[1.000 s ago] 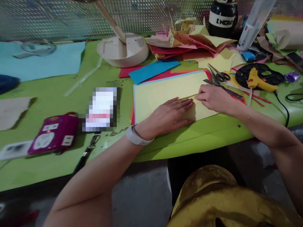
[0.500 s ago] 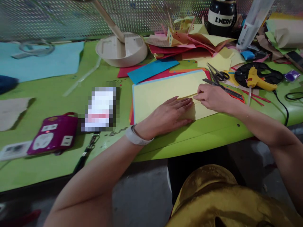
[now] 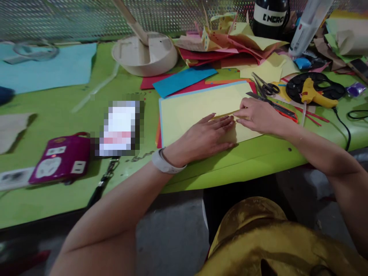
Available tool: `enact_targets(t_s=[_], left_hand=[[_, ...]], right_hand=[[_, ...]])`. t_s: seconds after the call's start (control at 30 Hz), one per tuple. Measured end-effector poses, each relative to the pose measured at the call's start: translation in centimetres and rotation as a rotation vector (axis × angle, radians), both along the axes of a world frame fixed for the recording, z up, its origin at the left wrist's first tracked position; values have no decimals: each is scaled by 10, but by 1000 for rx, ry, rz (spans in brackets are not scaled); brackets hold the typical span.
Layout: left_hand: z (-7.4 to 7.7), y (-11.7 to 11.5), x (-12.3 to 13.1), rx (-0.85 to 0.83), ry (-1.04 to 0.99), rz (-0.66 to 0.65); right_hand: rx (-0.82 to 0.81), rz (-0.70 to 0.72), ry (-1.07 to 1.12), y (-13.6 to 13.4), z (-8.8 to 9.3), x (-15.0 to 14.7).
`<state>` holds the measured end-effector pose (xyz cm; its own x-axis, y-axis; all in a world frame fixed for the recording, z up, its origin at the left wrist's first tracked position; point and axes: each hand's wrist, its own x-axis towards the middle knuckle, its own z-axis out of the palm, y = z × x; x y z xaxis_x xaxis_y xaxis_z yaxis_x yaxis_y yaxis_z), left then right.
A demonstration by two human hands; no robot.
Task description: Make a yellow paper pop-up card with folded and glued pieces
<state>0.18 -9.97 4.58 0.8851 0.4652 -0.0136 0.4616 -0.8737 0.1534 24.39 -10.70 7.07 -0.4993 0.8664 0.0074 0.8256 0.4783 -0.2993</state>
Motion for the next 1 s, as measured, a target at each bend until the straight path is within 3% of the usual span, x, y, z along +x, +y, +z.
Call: enact_targets(t_s=[0.27,1.0], left_hand=[[4,-3,0,-10,26,18],[2,-3,0,0,31,30]], right_hand=[[-68,-98,223,12,-18,4],[-220,-285,293,10,-9,-7]])
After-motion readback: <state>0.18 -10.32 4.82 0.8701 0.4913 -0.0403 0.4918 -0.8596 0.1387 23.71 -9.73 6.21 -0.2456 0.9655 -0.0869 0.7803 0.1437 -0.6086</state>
